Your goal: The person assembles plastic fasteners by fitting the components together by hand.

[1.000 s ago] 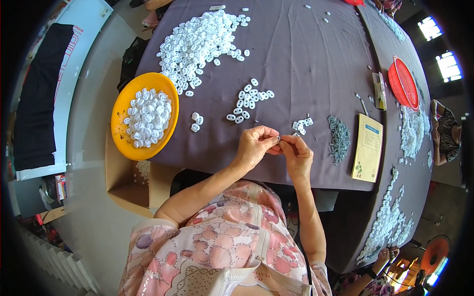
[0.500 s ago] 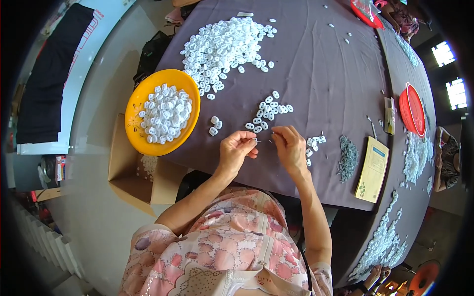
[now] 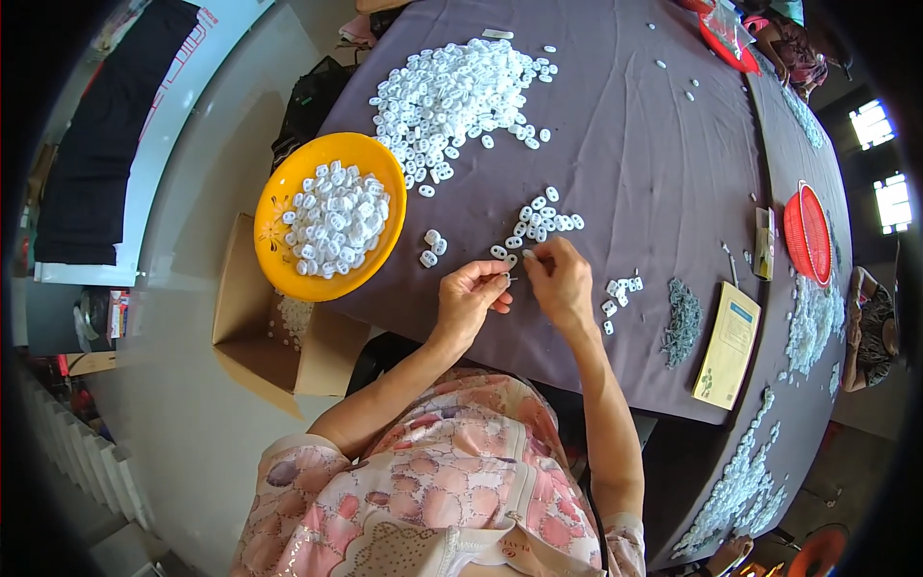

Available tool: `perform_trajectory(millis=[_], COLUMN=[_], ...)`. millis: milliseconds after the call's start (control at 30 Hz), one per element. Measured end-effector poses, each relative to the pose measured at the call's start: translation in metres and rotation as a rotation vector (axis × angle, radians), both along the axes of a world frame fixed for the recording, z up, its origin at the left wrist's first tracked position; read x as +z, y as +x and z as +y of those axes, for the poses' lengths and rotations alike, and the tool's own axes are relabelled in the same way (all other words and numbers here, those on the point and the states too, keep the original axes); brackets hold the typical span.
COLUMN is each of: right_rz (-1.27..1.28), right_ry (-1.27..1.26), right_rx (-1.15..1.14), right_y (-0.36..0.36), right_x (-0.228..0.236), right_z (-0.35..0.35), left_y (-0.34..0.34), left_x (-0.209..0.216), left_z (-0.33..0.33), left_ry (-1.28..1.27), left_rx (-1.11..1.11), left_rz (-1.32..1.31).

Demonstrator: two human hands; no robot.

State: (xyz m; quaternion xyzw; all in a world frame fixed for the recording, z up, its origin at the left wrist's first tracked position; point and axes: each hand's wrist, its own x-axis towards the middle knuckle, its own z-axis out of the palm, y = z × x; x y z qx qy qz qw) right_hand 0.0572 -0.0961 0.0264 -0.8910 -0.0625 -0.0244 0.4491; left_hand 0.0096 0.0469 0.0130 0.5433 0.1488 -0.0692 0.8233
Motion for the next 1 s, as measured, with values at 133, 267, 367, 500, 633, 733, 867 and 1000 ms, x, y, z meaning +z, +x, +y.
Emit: perform_trajectory(millis=[133,267,367,500,633,733,867,1000], right_rz=[0.285,0.412,0.407,0.411,0.404,0.394,0.341,0.335], right_ry=[0.558,0.889,0.992,1.071,1.071,1.079,1.055,1.042], right_rx=[-0.057,-0.153,-0.228,-0.261,-0.247,-0.233,-0.191,-0.193], right_y=[-0.012,-0.032,-0.043,-0.048,-0.049,-0.049,-0.049,-0.051], right_x=[-0.003,-0.002,-0.001,-0.005,-0.004,-0.002,-0.01,-0.009], right_z=[-0.024,-0.04,-0.046,-0.051,-0.051,-0.05,-0.049,-0.049], left_y=[0.005,0.011,0.012,0.011,0.013,0.011,0.01,0.01], left_x=[0.004,0.006,0.009,0.012,0.009,0.008,0.009,0.008], left_z=[-0.011,-0.031,-0.044,-0.055,-0.057,-0.056,-0.057,-0.057], left_ry=[-0.02,-0.058,-0.09,-0.086,-0.063,-0.065,-0.058,-0.06], left_rx=[-0.027,-0.103,-0.143,-0.137,-0.134,-0.124,-0.129,-0.136], left_rz=[-0.02,-0.024,-0.002,0.008,-0.019,-0.022,-0.025,-0.034])
